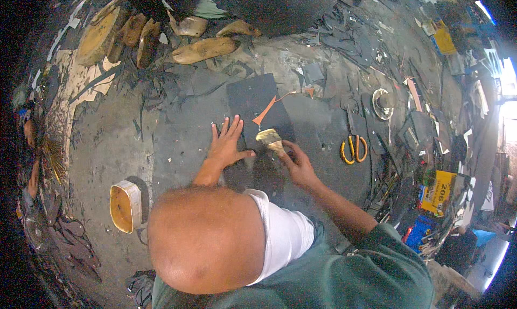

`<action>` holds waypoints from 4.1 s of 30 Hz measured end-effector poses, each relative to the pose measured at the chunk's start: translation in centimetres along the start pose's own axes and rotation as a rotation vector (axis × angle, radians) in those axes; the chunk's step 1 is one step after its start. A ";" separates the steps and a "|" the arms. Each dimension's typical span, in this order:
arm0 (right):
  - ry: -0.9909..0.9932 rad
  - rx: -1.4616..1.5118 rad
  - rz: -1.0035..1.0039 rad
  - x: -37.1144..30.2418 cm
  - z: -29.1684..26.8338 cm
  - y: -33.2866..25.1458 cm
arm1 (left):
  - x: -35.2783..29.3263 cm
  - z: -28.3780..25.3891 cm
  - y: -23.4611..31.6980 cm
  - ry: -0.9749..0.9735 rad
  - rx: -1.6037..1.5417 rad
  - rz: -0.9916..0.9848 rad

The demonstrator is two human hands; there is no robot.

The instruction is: The person sits on the floor and applies a brown adhesive to the soles of black flip-flops using a brush. They repeatedly dip the brush into a container of glue and coat each sole before placing the treated slippers on the floor.

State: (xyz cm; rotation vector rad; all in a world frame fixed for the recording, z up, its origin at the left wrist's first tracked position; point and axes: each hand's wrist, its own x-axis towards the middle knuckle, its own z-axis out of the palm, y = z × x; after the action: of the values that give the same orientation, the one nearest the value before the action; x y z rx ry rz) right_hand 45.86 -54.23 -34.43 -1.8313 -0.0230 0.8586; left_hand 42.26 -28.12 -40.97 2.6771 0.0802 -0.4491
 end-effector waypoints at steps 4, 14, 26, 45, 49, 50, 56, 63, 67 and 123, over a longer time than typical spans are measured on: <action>0.184 -0.117 -0.125 1.5 -3.3 -0.7 | 0.0 -1.4 0.9 0.024 -0.026 -0.003; 0.156 -0.460 -0.361 14.6 2.4 -6.5 | 0.5 -0.1 0.6 0.063 0.003 0.049; 0.179 -0.795 -0.312 12.8 2.6 -4.6 | 0.3 0.6 1.2 0.100 0.014 0.012; -0.435 0.726 -0.096 5.5 -3.2 -12.8 | -1.7 -11.6 1.6 0.609 -0.754 0.064; -0.588 0.728 -0.081 4.4 1.0 -15.4 | -4.5 -20.1 3.5 0.551 -1.105 0.062; -0.613 0.729 -0.097 4.4 1.9 -16.1 | -5.0 -21.2 3.1 0.524 -1.079 0.024; -0.606 0.594 -0.219 3.0 5.0 -20.9 | -8.1 -24.9 2.9 0.515 -1.284 -0.041; -0.617 0.549 -0.351 1.1 6.3 -24.5 | -11.5 -27.2 1.9 0.792 -1.390 -0.031; -0.633 0.573 -0.335 0.6 7.2 -24.8 | -12.9 -27.1 3.3 0.676 -1.339 -0.013; -0.687 0.806 -0.141 2.2 4.9 -20.4 | -6.1 -26.2 4.2 1.245 -0.131 0.323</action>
State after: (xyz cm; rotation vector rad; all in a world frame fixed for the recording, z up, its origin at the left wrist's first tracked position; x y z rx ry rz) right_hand 52.21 -40.55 -19.72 -0.7328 -0.2069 1.1460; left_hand 44.85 -20.97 -14.85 2.3441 0.0287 1.2712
